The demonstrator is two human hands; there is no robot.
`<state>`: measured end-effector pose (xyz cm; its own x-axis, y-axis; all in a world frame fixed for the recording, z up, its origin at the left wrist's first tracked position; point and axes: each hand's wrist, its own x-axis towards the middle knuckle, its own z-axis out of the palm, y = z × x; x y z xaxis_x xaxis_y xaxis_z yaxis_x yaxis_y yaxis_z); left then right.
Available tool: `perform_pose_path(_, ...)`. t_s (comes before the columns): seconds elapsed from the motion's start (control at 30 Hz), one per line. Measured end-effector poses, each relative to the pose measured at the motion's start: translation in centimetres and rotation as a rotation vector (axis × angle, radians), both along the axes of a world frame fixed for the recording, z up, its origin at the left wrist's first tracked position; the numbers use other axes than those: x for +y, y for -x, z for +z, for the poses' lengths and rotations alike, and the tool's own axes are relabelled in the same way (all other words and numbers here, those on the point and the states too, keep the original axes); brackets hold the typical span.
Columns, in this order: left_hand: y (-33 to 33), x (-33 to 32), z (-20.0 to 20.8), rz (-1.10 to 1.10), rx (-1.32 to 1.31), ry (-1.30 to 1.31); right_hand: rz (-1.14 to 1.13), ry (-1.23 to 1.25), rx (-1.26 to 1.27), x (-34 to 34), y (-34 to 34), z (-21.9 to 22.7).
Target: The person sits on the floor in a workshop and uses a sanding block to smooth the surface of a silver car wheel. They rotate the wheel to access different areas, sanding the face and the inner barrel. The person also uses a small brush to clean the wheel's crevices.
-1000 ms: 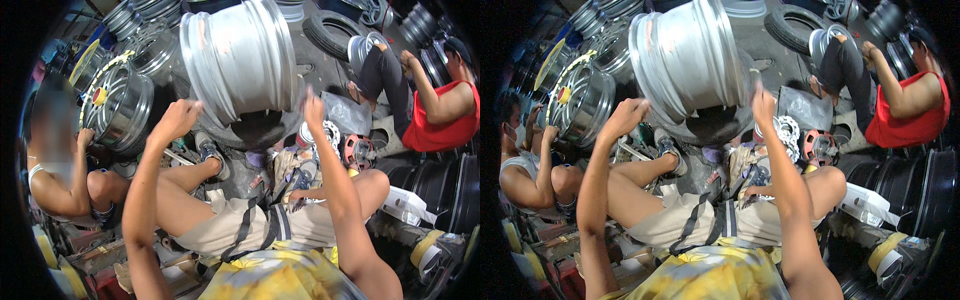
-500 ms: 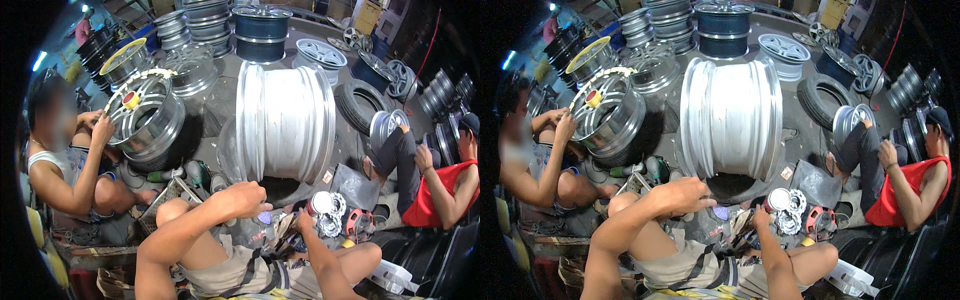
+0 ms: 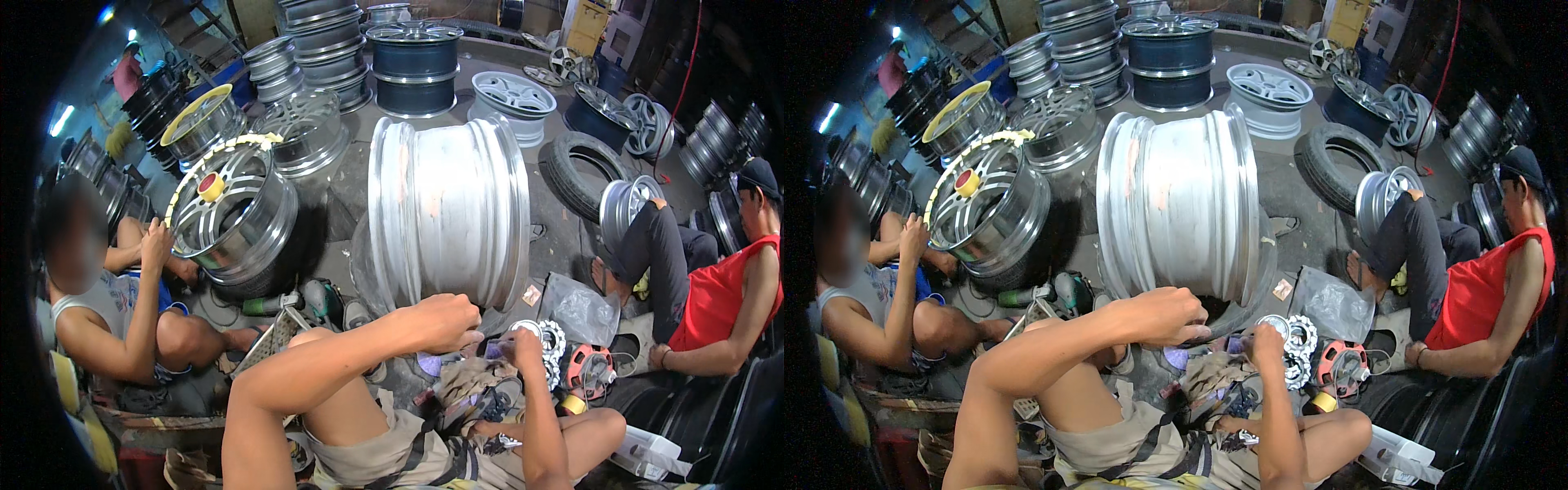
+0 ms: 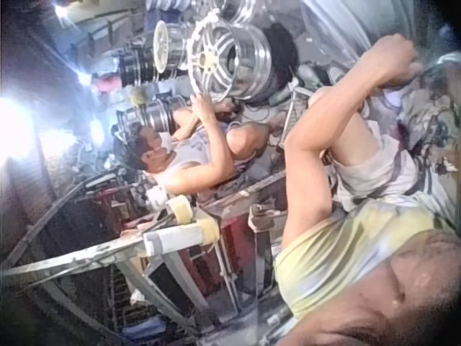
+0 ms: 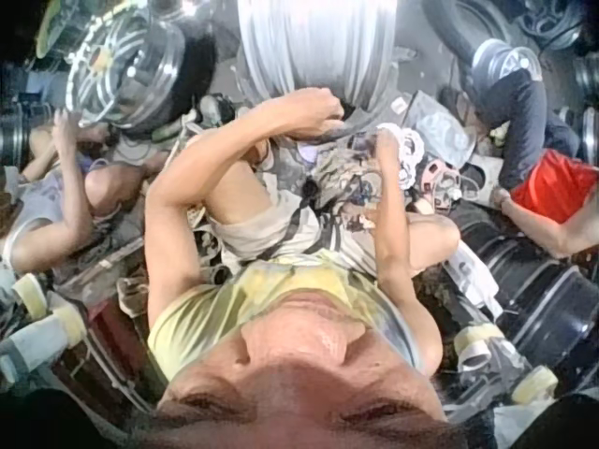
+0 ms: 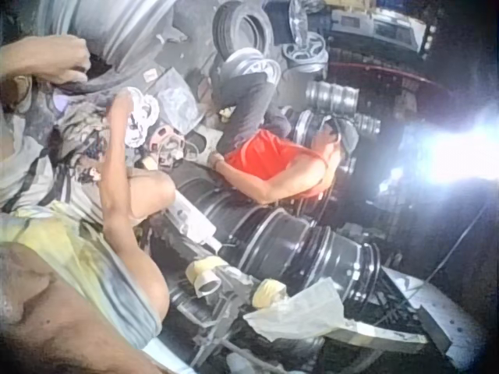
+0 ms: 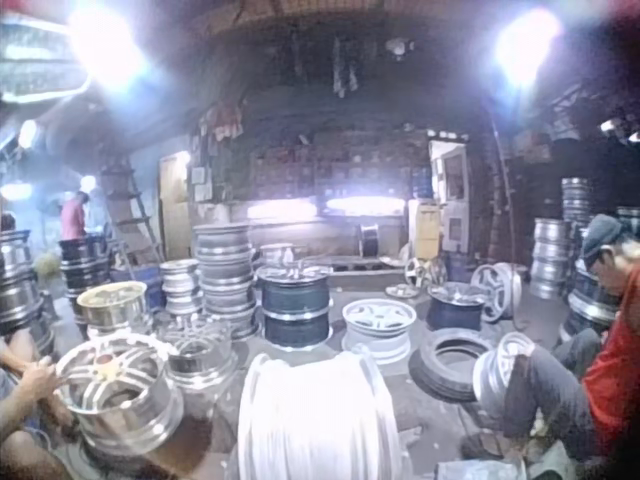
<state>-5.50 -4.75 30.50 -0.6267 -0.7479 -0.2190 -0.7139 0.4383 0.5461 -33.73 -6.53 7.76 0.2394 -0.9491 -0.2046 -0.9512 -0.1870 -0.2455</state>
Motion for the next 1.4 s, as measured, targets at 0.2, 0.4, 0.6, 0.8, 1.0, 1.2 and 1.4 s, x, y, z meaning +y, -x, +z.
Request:
perform_pose_path(0.2,-1.0,-0.7,1.2,0.151,0.214,0.038,0.021,-0.082,-0.538,0.2,-2.1,15.8)
perform_pose_path(0.4,-1.6,-1.2,2.5,0.258,0.437,-0.19,0.024,-0.131,-1.014,0.8,-3.2,20.0)
perform_pose_path(0.6,-1.8,-1.7,3.0,0.338,0.66,-0.557,-0.101,-0.248,-1.284,1.0,-4.2,20.6)
perform_pose_path(0.8,-1.8,-1.9,2.3,0.252,0.544,-0.491,-0.136,-0.391,-1.481,1.4,-4.8,21.0)
perform_pose_path(1.0,-1.7,-2.3,2.0,0.287,0.675,-0.474,-0.062,-0.259,-1.255,2.0,-5.8,21.8)
perform_pose_path(1.2,-0.6,-2.3,2.1,0.229,0.888,-0.347,-0.135,-0.729,-1.937,3.0,-6.7,20.0)
perform_pose_path(1.4,-2.0,-1.4,3.8,0.216,0.711,-0.158,-0.126,-0.525,-1.904,4.2,-9.2,20.5)
